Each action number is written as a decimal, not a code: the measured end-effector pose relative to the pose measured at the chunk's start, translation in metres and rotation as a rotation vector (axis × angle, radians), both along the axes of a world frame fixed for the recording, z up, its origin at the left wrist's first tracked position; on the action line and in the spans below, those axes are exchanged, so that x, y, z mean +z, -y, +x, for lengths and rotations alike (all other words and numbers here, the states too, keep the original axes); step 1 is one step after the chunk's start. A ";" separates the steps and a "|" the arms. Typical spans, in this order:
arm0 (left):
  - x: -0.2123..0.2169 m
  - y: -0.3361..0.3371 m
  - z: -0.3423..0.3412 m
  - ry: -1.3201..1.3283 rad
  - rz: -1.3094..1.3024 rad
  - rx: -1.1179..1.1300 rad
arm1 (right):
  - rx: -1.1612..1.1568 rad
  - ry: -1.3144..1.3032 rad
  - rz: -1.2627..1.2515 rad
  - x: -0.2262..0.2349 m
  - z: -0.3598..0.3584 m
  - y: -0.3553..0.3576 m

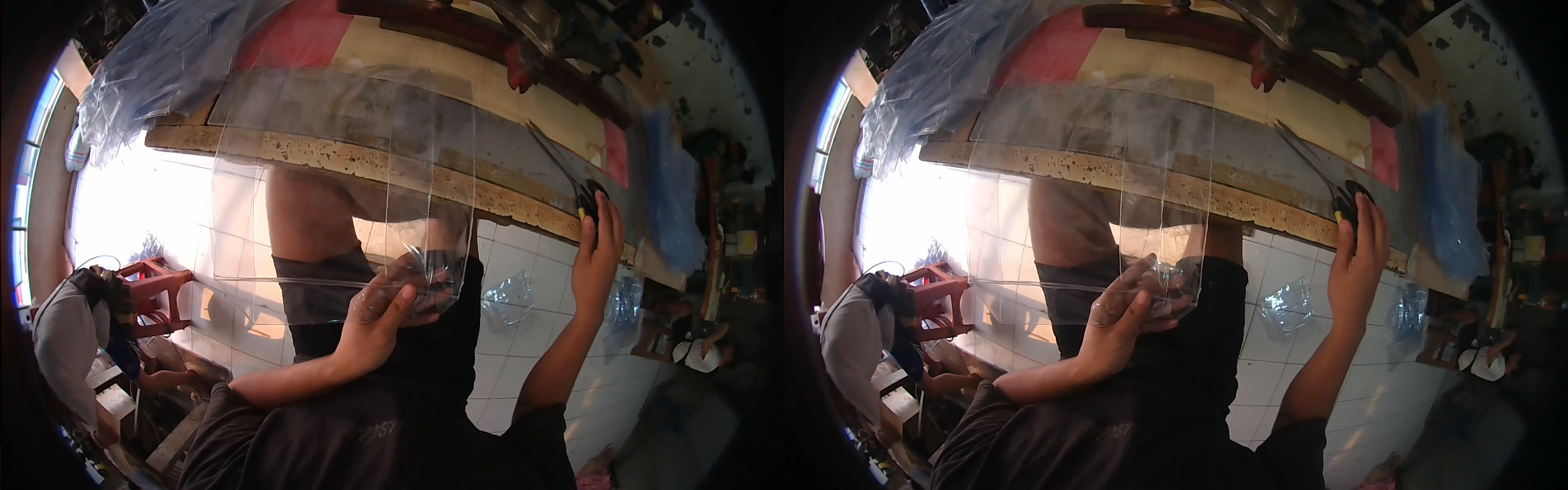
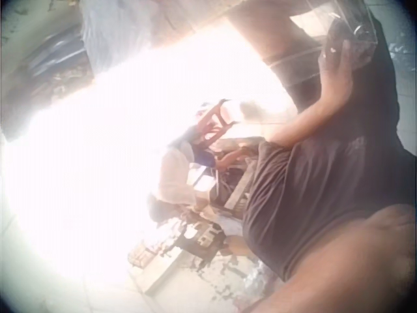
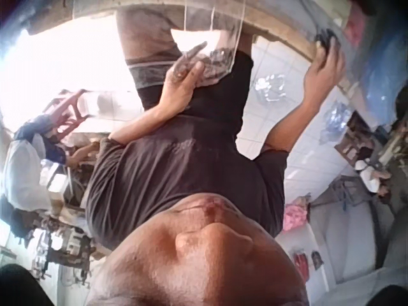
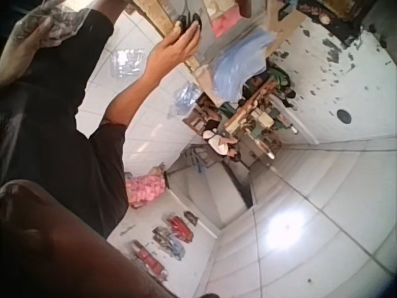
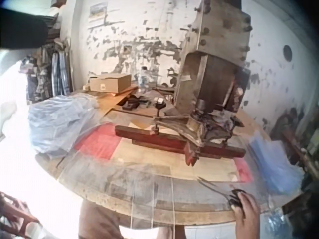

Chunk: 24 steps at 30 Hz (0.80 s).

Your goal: The person cuts and trims transparent plastic sheets using scissors and folds them by hand.

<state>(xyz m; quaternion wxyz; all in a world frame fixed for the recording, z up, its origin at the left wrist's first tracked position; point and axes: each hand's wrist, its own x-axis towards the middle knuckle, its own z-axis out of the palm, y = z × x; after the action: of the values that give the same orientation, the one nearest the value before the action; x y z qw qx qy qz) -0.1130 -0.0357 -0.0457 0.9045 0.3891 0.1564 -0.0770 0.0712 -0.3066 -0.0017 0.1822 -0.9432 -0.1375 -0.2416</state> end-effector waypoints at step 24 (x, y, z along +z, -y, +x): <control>0.015 0.017 0.011 0.174 0.112 0.067 | 0.333 -0.795 0.540 -0.017 -0.145 -0.033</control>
<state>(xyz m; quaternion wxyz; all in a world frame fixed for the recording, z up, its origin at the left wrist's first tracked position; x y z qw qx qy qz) -0.1024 -0.0530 -0.0302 0.8935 0.4390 0.0945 -0.0039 -0.0734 -0.2741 -0.0187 0.4939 -0.8467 -0.1385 0.1416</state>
